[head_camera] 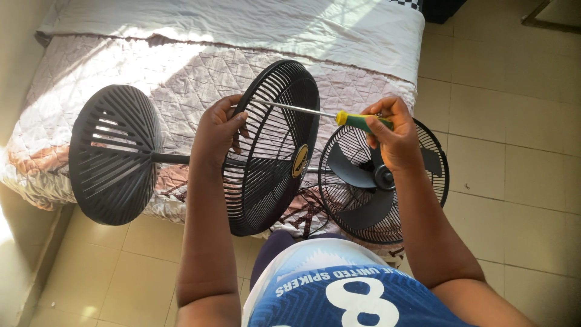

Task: The person uses a screwdriver to remove screws from the front grill of a standing fan, then detaches the grill and places it on the bed. They proceed to remove the fan blades from the motor housing and set them aside.

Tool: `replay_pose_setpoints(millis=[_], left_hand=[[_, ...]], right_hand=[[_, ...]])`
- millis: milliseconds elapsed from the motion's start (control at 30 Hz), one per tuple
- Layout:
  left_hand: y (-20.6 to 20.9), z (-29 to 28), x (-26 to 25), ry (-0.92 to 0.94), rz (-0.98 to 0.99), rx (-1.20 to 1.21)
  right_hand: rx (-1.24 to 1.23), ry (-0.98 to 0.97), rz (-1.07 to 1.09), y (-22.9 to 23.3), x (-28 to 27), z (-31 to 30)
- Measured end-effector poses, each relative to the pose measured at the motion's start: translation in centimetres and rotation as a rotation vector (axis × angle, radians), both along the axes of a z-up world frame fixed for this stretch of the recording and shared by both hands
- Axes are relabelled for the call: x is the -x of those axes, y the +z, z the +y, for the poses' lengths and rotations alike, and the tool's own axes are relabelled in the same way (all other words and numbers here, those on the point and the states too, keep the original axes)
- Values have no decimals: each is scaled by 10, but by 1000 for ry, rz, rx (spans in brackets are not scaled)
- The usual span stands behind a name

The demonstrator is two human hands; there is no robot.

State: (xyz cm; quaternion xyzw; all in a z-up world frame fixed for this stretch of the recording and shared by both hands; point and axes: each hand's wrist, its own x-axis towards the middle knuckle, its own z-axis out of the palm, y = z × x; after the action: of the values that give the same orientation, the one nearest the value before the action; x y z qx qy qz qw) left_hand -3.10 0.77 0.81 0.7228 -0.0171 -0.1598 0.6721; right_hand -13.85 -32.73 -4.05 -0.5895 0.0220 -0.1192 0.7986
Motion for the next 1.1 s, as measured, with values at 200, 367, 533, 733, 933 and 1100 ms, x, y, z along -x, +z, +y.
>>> replay_pose_setpoints(millis=[200, 367, 533, 733, 933, 1100], left_hand=[[-3, -2, 0, -37, -3, 26], [-3, -4, -4, -23, 5, 14], [-3, -4, -4, -24, 4, -11], [-5, -5, -7, 22, -3, 7], [-4, -4, -9, 30, 4, -1], [-3, -5, -11, 47, 27, 25]], right_hand=[[92, -88, -136, 14, 2, 9], [-71, -106, 11, 26, 5, 14], [151, -98, -320, 32, 10, 23], [69, -9, 60, 39, 8, 15], [572, 73, -87, 46, 12, 13], [592, 49, 22, 46, 6, 21]])
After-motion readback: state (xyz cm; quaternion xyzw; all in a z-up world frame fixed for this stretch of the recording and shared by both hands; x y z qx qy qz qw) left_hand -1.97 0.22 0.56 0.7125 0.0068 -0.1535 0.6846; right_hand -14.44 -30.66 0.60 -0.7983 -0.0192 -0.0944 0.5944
